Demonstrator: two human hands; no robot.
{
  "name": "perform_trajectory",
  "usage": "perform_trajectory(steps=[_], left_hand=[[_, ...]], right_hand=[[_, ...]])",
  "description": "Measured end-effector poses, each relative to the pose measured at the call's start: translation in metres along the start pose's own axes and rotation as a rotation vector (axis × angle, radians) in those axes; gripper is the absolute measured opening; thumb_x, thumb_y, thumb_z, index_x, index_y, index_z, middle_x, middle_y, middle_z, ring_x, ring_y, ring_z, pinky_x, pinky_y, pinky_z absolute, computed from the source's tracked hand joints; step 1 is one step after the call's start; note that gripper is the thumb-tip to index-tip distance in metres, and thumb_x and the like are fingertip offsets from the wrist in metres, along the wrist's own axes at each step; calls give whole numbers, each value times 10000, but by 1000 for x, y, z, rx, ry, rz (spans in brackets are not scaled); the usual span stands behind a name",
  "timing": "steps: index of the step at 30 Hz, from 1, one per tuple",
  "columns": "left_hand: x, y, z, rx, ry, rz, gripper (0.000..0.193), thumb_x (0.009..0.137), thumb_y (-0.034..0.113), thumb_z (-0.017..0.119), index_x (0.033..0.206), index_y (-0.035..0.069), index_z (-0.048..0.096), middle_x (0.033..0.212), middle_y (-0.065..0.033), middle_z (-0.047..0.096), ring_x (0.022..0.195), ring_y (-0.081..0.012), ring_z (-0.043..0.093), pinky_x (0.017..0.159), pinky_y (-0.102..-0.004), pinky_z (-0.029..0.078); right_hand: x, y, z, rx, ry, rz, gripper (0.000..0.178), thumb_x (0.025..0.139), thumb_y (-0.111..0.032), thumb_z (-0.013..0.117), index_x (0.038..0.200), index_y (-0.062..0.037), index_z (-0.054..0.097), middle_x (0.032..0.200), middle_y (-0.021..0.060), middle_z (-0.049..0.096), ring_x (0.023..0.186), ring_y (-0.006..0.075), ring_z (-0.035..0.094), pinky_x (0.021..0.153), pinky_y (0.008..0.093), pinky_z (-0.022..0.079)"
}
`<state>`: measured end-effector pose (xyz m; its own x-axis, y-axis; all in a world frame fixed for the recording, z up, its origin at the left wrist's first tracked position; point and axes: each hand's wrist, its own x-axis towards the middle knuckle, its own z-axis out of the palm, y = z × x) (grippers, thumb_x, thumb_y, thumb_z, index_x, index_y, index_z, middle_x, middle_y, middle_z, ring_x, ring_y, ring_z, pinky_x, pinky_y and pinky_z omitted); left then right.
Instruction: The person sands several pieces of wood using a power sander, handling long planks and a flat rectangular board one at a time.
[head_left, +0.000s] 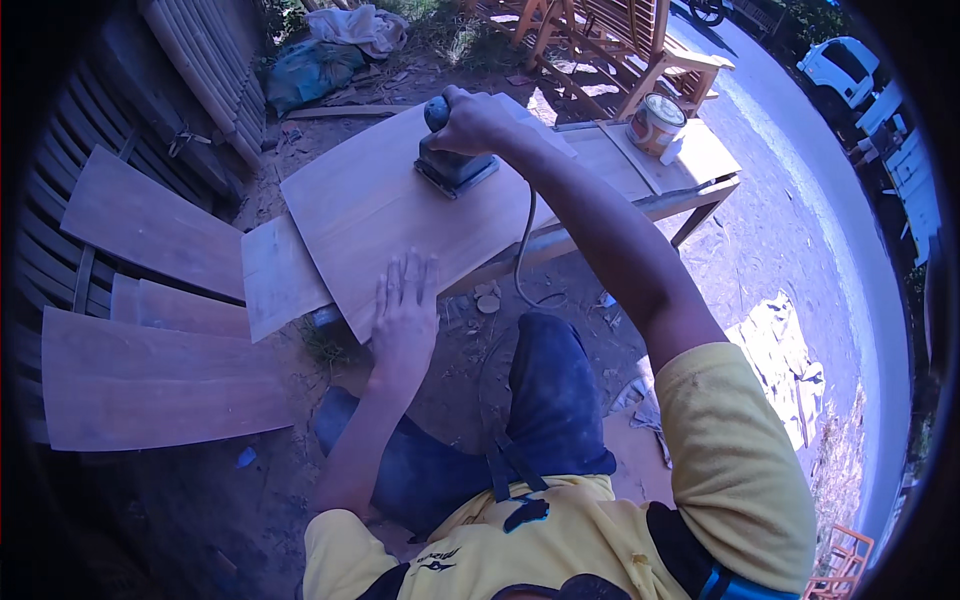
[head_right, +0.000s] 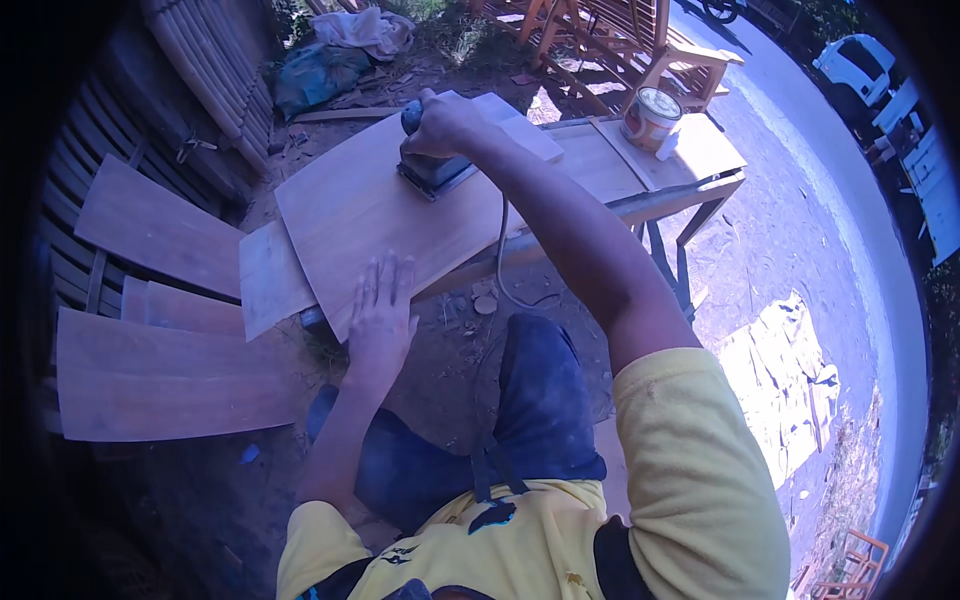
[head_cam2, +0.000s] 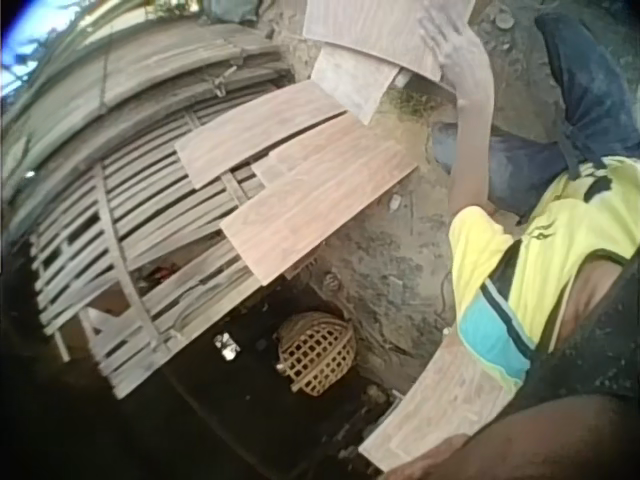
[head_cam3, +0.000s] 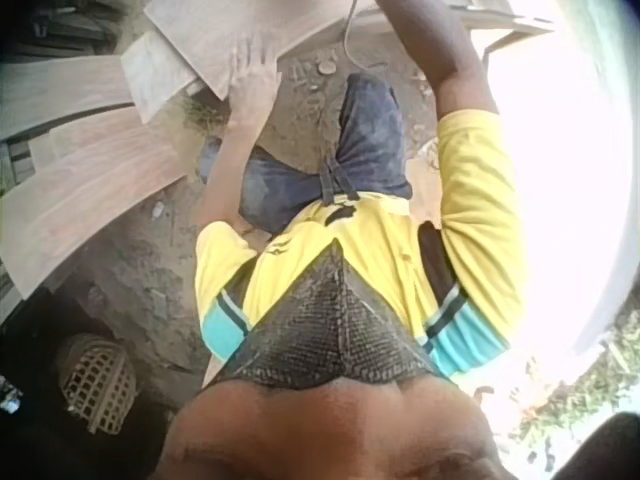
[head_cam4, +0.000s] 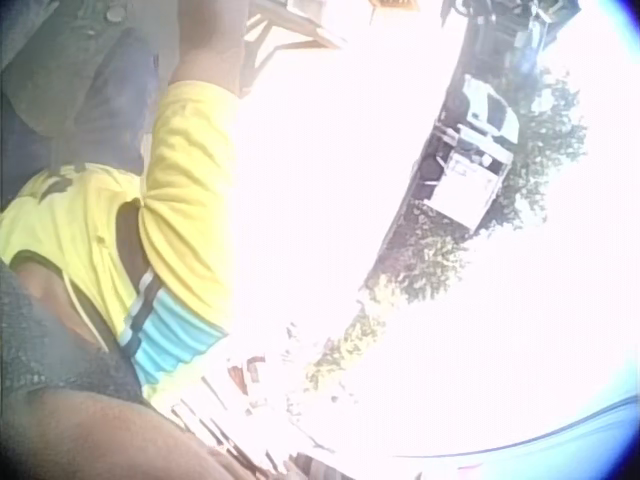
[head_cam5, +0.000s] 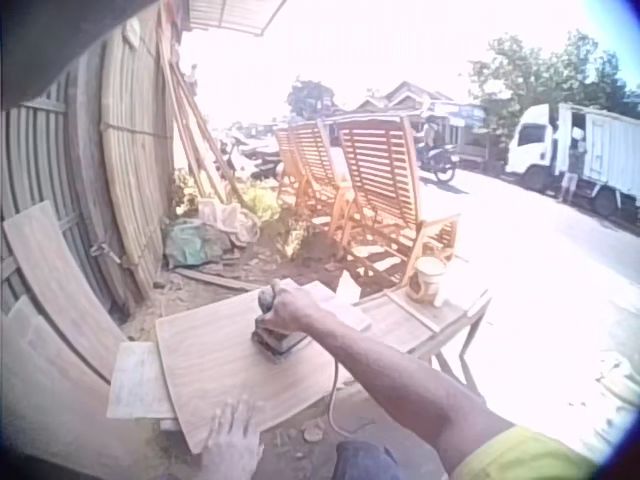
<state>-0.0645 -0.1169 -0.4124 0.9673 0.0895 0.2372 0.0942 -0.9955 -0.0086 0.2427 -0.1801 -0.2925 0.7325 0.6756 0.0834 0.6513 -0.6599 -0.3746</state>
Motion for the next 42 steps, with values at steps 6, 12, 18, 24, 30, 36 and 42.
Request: perform_trajectory(steps=[6, 12, 18, 24, 30, 36, 42], left_hand=[[33, -4, 19, 231, -26, 60, 755, 1026, 164, 603, 1716, 207, 300, 1748, -150, 313, 1590, -406, 343, 1318, -530, 288], [34, 2, 6, -29, -68, 52, 801, 1001, 234, 688, 1710, 223, 318, 1736, -151, 327, 1566, -427, 367, 1299, -559, 309], [75, 20, -8, -117, -223, -92, 867, 967, 271, 764, 1703, 173, 316, 1722, -167, 333, 1529, -518, 364, 1280, -597, 328], [59, 9, 0, 170, -124, 214, 753, 1006, 142, 600, 1705, 159, 322, 1746, -163, 304, 1518, -572, 360, 1267, -625, 334], [21, -7, -50, 117, -123, 282, 745, 993, 97, 543, 1703, 144, 326, 1752, -145, 315, 1512, -562, 384, 1256, -629, 353], [36, -13, -154, 9, -232, 353, 749, 971, 62, 538, 1692, 109, 338, 1721, -163, 377, 1483, -500, 470, 1245, -606, 385], [103, -53, -247, -176, -293, 306, 712, 958, -22, 526, 1651, 86, 399, 1651, -139, 492, 1448, -407, 540, 1187, -517, 481]], right_hand=[[-17, 125, -42, -116, 89, 206, 955, 780, -562, 815, 1481, 6, 504, 1350, 262, 694, 1222, 430, 695, 1054, 487, 564], [-63, 196, -77, -176, 165, 295, 866, 831, -551, 807, 1506, -93, 515, 1256, 257, 733, 1144, 443, 726, 1025, 527, 557], [-183, 178, -94, 87, 501, 417, 749, 874, -382, 848, 1493, -98, 538, 1153, 257, 753, 1055, 401, 766, 938, 489, 591], [-319, 172, -95, 352, 529, 664, 736, 906, -268, 853, 1533, -89, 513, 1179, 231, 737, 1067, 328, 752, 951, 431, 581], [-452, 171, -127, 219, 488, 798, 772, 914, -269, 839, 1572, -92, 474, 1244, 263, 719, 1123, 358, 734, 992, 435, 563], [-516, 131, -190, 241, 392, 1058, 777, 912, -277, 830, 1573, -87, 467, 1281, 289, 710, 1152, 391, 725, 1008, 454, 553], [-499, 93, -245, 264, 355, 962, 776, 887, -220, 840, 1555, -52, 481, 1373, 285, 652, 1255, 414, 669, 1059, 476, 527]])
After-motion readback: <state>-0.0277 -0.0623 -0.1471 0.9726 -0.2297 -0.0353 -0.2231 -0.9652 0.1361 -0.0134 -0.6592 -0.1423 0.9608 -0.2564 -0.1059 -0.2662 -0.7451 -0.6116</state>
